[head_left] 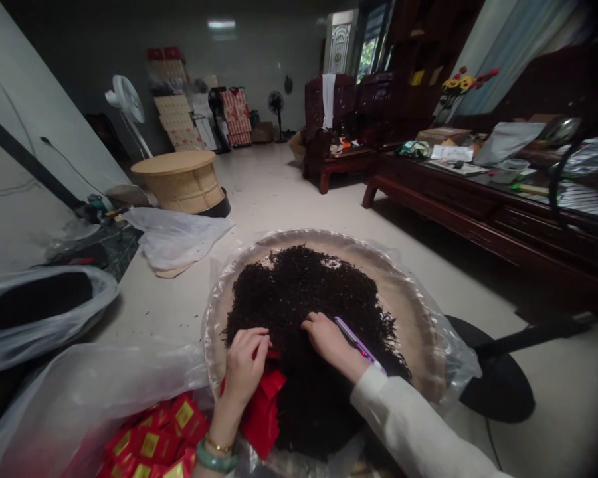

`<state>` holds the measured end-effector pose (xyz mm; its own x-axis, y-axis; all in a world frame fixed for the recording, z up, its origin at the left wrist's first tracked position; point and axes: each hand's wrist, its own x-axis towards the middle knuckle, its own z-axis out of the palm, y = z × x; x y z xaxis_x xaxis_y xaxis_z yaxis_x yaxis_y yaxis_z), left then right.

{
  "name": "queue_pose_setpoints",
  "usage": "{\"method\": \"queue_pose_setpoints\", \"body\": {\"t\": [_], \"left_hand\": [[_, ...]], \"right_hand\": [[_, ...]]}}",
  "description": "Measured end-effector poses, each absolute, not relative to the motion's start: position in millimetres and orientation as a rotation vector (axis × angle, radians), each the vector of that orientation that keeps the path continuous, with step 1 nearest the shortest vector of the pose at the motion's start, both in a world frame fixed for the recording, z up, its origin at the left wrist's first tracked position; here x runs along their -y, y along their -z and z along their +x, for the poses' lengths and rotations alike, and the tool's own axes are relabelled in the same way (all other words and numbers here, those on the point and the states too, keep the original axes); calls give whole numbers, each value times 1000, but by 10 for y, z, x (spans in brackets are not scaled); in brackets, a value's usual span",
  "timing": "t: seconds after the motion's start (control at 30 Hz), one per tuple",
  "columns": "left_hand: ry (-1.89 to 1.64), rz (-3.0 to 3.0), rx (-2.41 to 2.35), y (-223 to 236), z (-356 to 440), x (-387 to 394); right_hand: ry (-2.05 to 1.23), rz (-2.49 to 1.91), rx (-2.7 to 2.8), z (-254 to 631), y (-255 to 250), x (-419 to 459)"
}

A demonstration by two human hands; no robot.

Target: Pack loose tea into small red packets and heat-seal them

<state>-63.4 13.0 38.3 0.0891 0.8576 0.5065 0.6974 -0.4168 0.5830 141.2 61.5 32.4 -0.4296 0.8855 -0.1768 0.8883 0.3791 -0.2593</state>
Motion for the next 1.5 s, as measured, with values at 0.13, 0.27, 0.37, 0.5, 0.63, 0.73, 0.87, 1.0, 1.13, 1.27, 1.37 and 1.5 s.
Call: {"method": "queue_pose_setpoints", "body": {"t": [0.13, 0.27, 0.37, 0.5, 0.63, 0.73, 0.87, 1.0, 1.13, 1.27, 1.37, 1.5], "left_hand": [[-1130, 2031, -1618, -376, -644, -139], [-1148, 1890, -1608, -375, -644, -140], [-1171, 1784, -1582, -379, -660, -136], [-1213, 1674, -1524, -369, -679, -136], [-1232, 1602, -1442, -344, -673, -141], [-1214, 1587, -1399, -333, -664, -141], [-1166, 1618, -1469, -342, -669, -140], [-1134, 1647, -1594, -363, -669, -148], [-1144, 1620, -1609, -390, -617, -165], [-1172, 1593, -1630, -408, -566, -200], [-1180, 1578, -1625, -394, -574, -240], [-1163, 1466, -1556, -349, -612, -292]], "right_hand": [[550, 1686, -2586, 1439, -345, -635], [637, 1698, -2638, 1460, -367, -628], [705, 1724, -2708, 1512, -352, -654], [1319, 2019, -2796, 1575, -239, -730], [2862, 2088, -1950, 1561, -125, -747], [3562, 1755, -989, 1523, -94, -705], [3783, 1389, -443, 1497, -115, -638], [3779, 1272, -466, 1473, -262, -569], [3780, 1140, -534, 1362, -506, -481], [3763, 1086, -578, 1193, -632, -419], [3732, 1160, -687, 1102, -615, -414], [3714, 1247, -769, 1061, -588, -420]]}}
